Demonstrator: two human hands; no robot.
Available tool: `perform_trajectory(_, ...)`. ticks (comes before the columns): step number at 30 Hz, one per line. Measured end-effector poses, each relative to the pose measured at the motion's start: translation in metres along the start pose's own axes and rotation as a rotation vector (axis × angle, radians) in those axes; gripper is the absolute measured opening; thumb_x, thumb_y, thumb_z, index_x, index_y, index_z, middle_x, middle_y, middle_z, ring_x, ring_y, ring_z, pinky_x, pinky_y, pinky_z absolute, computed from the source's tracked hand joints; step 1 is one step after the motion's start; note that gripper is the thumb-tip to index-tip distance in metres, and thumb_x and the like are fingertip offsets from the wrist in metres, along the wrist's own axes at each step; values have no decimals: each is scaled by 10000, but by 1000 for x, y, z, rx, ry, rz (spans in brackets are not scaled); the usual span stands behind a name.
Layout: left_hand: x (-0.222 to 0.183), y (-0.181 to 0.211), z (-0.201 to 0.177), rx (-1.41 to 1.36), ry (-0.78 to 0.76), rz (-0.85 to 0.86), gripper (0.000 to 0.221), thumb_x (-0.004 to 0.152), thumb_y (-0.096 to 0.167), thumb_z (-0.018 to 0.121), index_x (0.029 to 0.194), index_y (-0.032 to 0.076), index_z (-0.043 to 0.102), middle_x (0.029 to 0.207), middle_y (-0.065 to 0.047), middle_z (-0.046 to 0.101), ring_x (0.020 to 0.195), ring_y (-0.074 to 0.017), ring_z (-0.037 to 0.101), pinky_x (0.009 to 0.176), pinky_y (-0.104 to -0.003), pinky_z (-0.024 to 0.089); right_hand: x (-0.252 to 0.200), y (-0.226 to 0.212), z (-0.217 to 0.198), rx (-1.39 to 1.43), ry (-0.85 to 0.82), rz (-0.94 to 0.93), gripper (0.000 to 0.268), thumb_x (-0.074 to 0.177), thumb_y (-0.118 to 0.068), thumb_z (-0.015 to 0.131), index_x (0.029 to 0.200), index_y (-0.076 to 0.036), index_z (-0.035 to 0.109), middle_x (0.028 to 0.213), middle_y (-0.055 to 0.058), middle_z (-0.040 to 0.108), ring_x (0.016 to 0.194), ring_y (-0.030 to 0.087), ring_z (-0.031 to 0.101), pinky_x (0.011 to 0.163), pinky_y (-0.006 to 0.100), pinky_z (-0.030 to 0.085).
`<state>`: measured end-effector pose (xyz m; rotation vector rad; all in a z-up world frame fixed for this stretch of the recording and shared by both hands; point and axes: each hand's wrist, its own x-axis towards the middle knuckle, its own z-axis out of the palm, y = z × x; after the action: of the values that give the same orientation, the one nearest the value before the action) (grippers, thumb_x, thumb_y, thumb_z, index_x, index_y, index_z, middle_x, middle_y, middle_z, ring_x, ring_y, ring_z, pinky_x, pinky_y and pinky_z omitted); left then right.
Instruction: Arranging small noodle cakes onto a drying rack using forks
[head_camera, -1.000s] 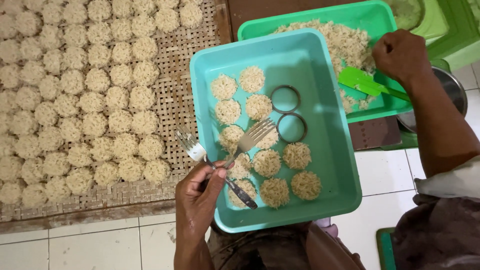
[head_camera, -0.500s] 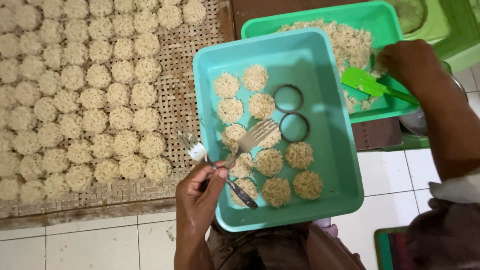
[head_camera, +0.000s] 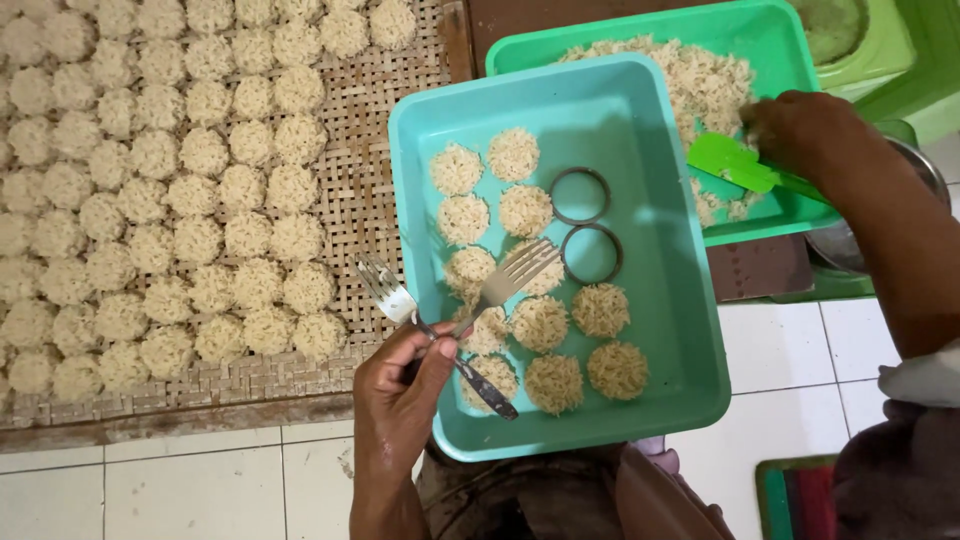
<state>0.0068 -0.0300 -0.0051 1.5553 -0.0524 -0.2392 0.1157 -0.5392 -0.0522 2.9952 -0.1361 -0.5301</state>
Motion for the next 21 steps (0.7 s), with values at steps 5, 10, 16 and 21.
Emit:
perform_trajectory(5,0,4,1,12,17,-23,173,899,112,688,948,-43,746,789,-99,721,604,-117,542,560,-250,448,-7,18,10,-29,120,-61,254,1000,-205,606,1211,-150,736,1129,183,723,991,432,702,834,541,559)
perform_trajectory(10,-2,15,-2,-21,-19,-29,244,930,134,659,1063,-49,751,652,-11,589,511,-59,372,477,-213,306,-38,20,-30,231,285,-7,264,983,-41,778,1242,8,791,1151,271,738,882,392,707,766,504,578)
perform_trajectory(16,-11,11,-6,-33,14,-26,244,924,100,674,1094,-65,732,835,-73,730,626,-77,522,576,-199,428,-64,0,-29,1041,301,-235,399,1018,149,654,1379,68,503,1376,187,621,1165,231,625,1026,287,542)
perform_trajectory(21,-16,16,-9,-36,-5,21,199,911,63,681,1047,-71,737,769,-45,650,622,-88,501,569,-209,408,-97,-108,-77,601,-120,-213,439,877,-122,713,1312,-111,657,1061,119,760,682,227,711,552,342,545)
